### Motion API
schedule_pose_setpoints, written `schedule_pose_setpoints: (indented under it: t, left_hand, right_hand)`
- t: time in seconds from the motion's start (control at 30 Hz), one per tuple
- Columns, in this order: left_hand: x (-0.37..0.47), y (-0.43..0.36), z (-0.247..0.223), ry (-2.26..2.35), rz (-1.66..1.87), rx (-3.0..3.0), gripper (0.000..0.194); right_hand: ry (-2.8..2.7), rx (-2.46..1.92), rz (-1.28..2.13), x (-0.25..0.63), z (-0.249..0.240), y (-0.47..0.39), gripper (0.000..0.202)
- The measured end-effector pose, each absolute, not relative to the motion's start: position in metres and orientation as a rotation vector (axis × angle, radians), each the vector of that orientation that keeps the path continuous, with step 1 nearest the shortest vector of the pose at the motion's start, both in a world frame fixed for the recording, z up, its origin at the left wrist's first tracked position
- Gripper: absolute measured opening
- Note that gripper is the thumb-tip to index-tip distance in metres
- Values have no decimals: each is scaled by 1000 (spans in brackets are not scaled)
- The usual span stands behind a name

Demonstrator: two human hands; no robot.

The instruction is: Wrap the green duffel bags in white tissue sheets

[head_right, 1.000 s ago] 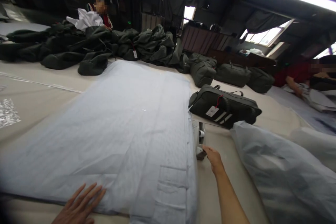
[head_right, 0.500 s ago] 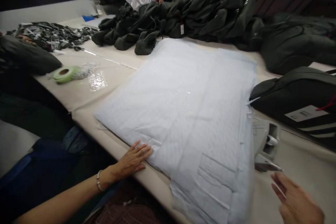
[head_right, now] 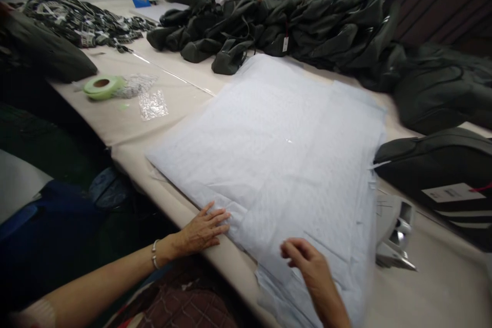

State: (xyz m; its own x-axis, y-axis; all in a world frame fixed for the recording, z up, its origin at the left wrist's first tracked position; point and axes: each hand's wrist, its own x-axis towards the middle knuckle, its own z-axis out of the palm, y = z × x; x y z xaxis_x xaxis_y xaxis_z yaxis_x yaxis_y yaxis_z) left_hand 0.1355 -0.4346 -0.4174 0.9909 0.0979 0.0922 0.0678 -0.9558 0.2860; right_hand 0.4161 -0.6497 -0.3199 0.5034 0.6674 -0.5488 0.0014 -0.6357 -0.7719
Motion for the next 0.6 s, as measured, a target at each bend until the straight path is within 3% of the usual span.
schedule_pose_setpoints:
  t: [0.1, 0.17, 0.47, 0.6]
  left_hand:
    - [135, -435, -420, 121, 186, 2851, 44]
    - [136, -434, -421, 96, 208, 2848, 43]
    - [135, -420, -425, -40, 320, 2796, 42]
    - [135, -411, -423, -103, 300, 2773, 39]
  right_hand:
    - [-788, -1920, 1447, 357, -326, -577, 37]
    - [-845, -2034, 1465, 336, -339, -545, 32]
    - [-1102, -2760, 1171, 333, -374, -510, 22]
    - [-1141, -2939, 946, 336, -362, -516, 38]
